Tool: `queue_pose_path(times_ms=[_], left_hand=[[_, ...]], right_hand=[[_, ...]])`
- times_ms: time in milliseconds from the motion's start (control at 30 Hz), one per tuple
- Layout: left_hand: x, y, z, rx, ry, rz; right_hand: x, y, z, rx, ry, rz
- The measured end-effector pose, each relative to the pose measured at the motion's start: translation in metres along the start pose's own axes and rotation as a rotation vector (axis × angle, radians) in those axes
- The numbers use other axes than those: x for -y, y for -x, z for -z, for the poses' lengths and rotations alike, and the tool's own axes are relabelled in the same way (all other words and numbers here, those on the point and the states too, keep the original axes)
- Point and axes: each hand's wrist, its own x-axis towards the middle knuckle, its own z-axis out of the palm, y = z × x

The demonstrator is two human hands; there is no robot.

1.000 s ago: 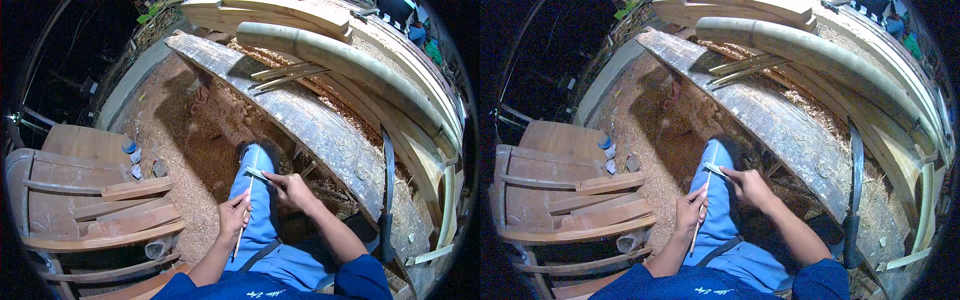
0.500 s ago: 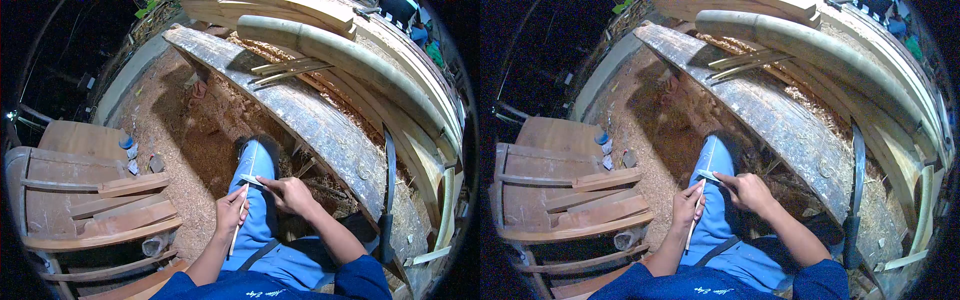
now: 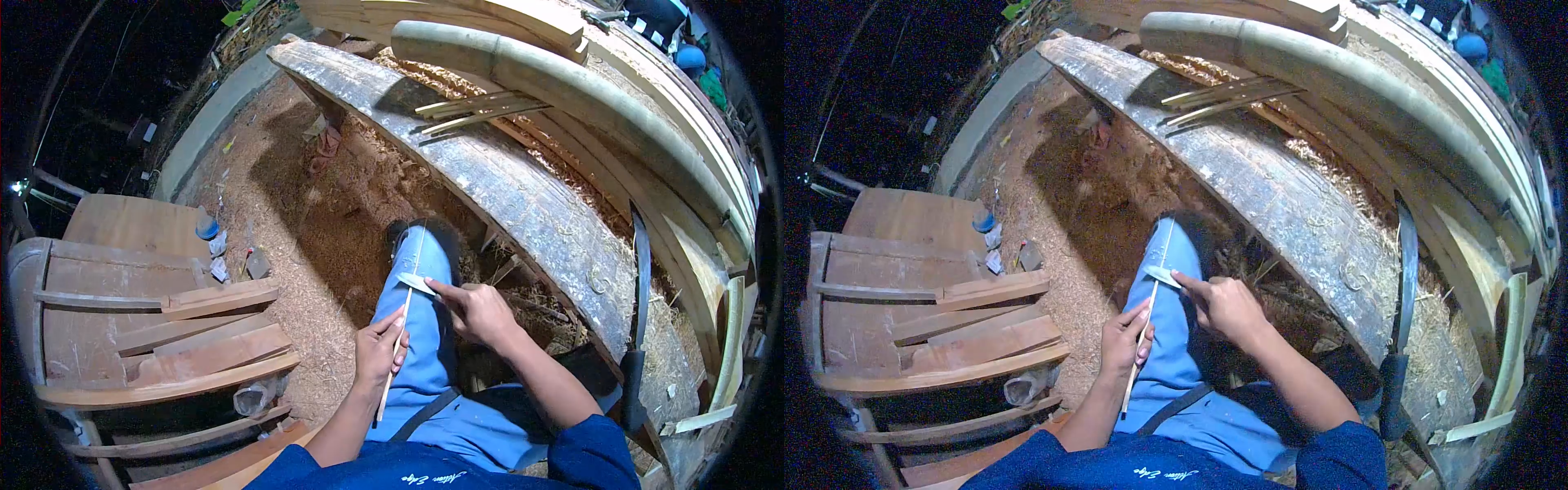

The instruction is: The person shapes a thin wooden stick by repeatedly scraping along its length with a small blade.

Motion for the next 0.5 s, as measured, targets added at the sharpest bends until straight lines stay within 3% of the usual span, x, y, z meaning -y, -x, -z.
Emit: queue_pose_path(times_ms=[67,133,333,433,500], left_hand=[[0.001,0.003,0.0,0.022,-0.014,0.007],[0.002,0.012,0.002,0.032,-0.05,0.02],[0.007,0.031,0.014,0.031,-0.051,0.024],[0.01,0.046,0.023,0.039,-0.05,0.058],[0.013,0.051,0.033,0.063,-0.032,0.062]], right_hand=[[-0.014,-0.001,-0.003,-0.047,-0.013,0.029],[-0.023,-0.004,-0.002,-0.036,-0.25,-0.064],[-0.031,-0.011,-0.002,0.027,-0.292,-0.206],[-0.038,-0.014,-0.007,-0.061,-0.497,-0.275],[-0.026,-0.019,0.006,-0.001,-0.546,-0.464]])
